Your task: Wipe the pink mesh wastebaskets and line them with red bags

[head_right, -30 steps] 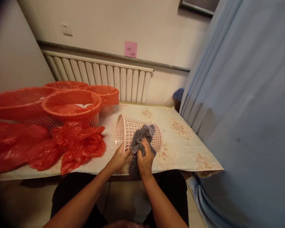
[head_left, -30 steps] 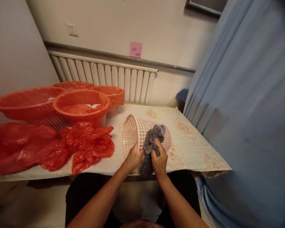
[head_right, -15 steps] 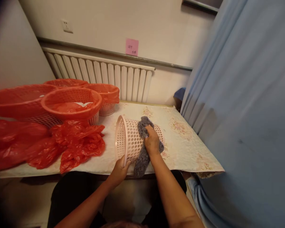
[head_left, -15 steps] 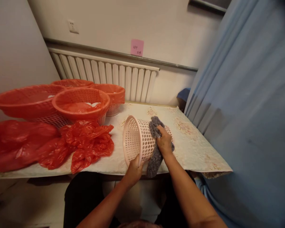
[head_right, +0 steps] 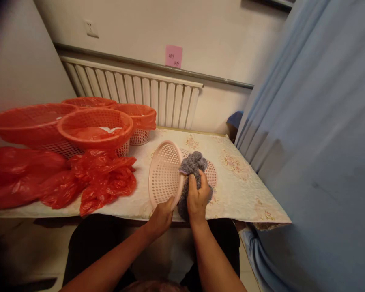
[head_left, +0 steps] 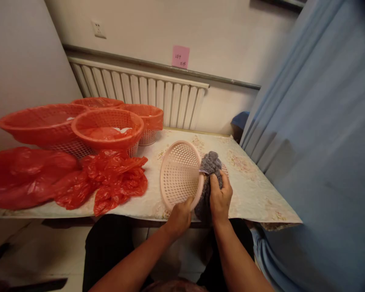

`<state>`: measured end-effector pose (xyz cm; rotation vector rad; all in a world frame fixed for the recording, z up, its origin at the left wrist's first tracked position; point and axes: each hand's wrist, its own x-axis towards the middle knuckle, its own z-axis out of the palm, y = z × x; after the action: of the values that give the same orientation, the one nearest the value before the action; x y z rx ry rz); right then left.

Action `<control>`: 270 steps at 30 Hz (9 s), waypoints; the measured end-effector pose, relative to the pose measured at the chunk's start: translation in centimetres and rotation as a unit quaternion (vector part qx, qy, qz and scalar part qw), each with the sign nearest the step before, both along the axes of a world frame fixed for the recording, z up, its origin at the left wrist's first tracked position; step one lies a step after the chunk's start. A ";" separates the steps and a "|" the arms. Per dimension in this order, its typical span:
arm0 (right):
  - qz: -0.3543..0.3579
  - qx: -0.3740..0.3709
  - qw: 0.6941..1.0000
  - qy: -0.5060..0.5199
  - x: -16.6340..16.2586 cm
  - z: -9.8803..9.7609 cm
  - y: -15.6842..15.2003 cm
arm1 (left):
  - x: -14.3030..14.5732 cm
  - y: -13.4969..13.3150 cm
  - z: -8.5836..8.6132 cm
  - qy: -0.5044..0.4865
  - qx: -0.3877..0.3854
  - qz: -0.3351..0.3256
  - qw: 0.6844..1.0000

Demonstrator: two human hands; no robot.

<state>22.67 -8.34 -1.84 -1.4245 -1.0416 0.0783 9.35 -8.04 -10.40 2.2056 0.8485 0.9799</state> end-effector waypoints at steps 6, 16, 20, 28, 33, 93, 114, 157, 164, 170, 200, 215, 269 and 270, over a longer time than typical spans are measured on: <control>-0.039 0.015 0.996 -0.080 0.1 0.9 -0.7 | 0.3 0.8 2.1 0.140 0.054 0.001 0.989; -0.152 0.003 0.986 0.067 7.5 -1.7 -1.1 | -4.9 3.9 4.7 -0.041 0.230 0.259 0.937; -0.117 0.017 0.989 0.093 9.2 -2.8 -1.4 | -5.5 7.0 5.7 -0.088 0.152 0.297 0.939; -0.081 0.014 0.986 0.144 11.1 -3.7 -1.8 | -3.2 10.1 6.2 -0.194 0.060 0.207 0.957; -0.093 0.064 0.969 0.220 13.6 -2.8 -1.6 | -2.4 8.9 8.5 -0.171 0.075 0.202 0.961; 0.002 0.062 0.868 -0.492 4.7 4.9 2.0 | -4.6 3.8 9.2 0.003 0.220 0.210 0.953; -0.006 0.081 0.929 -0.361 9.8 -6.0 1.1 | -3.9 2.7 1.7 0.036 0.257 0.182 0.948; 0.010 0.073 0.947 -0.314 5.3 -6.4 1.6 | -8.6 4.5 0.3 -0.024 0.130 0.102 0.986; -0.140 -0.085 0.985 0.054 5.4 -16.8 -0.1 | -8.9 4.3 -0.8 -0.039 0.128 0.108 0.985; -0.118 -0.102 0.985 0.079 3.8 -16.8 0.7 | -10.8 3.7 -2.5 -0.110 0.058 0.209 0.970; -0.091 -0.075 0.988 0.100 4.5 -16.3 2.8 | -9.6 3.5 1.1 -0.053 0.170 0.130 0.975; 0.092 0.043 0.859 -0.502 3.3 1.7 3.8 | -6.0 5.8 4.2 -0.031 0.137 0.132 0.981; -0.151 -0.054 0.986 0.042 4.9 -18.4 1.8 | -9.2 5.3 -1.3 -0.112 0.095 0.170 0.974; -0.143 -0.052 0.988 0.030 4.9 -17.7 2.0 | -9.5 5.1 -1.7 -0.123 0.078 0.195 0.970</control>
<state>27.59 -6.38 -19.50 -1.6433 -0.7843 -0.0333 -0.12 -2.97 -12.13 2.0216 1.1435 1.5202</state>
